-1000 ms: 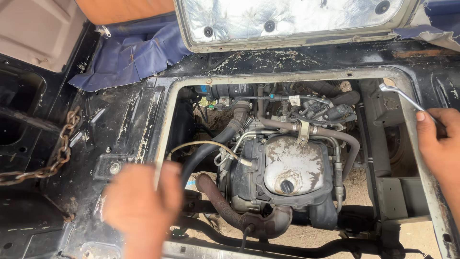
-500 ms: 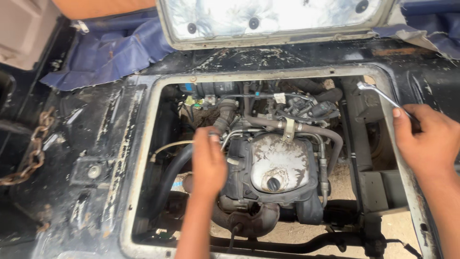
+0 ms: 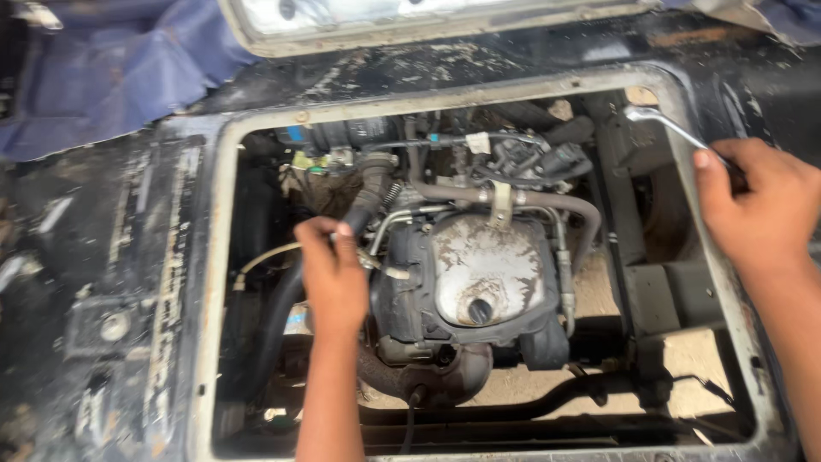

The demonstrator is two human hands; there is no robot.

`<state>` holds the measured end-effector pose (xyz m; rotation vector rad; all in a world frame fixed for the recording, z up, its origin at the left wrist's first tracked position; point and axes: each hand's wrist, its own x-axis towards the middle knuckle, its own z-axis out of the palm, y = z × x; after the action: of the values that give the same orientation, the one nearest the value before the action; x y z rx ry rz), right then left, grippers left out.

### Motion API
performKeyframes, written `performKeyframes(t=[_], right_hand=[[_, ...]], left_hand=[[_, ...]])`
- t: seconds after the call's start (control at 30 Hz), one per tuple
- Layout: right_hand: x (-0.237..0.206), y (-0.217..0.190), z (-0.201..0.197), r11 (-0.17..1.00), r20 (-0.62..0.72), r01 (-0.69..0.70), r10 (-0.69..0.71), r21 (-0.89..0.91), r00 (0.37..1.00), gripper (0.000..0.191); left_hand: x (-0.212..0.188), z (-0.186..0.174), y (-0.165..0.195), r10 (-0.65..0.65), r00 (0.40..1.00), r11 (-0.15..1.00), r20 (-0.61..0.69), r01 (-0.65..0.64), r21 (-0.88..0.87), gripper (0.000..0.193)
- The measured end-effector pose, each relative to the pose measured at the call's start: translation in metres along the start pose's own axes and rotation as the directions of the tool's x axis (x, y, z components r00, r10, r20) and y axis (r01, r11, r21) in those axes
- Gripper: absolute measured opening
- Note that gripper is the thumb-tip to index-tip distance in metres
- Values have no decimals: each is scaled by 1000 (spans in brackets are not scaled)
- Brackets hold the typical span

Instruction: The person opens the engine compartment cover of a vehicle and uses a wrench to loosen and remove bolts from the engine. The person then removes a metal bracket and places it aside before continuing to work on the engine components.

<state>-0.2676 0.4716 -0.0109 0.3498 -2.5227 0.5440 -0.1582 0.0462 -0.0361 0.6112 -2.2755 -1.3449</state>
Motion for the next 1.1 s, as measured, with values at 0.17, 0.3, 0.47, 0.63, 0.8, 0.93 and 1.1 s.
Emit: performKeyframes(t=[0.17,0.3,0.47,0.63,0.8,0.93,1.1], right_hand=[[3,-5,-3,1000,15,-3,3,-16,1000,23],[5,-7,-3,1000,15,-2,2,21,1000,23],[4,-2,0,999,-43,-17,16,-27,999,23],[6,-8,-3,1000,-153,-25,24,-2,988,21],[18,-27,-11,995,-43,11,-16,-104,999,22],[25,-35,-16,986,71,35,-23,-165,997,32],[25,-41,-21,976,108,214,-208,-46,972,24]], left_hand=[[4,-6,6,-113,985,980,-128,131,147,39],[2,-5,8,-70,993,975,-99,89,203,38],[-4,-2,10,99,991,960,-91,-71,272,40],[-43,0,45,-164,985,886,52,124,446,30],[-153,14,84,-237,893,746,382,-85,661,37],[-187,17,84,-125,953,836,275,-48,547,33],[-191,18,87,-295,902,782,315,38,622,36]])
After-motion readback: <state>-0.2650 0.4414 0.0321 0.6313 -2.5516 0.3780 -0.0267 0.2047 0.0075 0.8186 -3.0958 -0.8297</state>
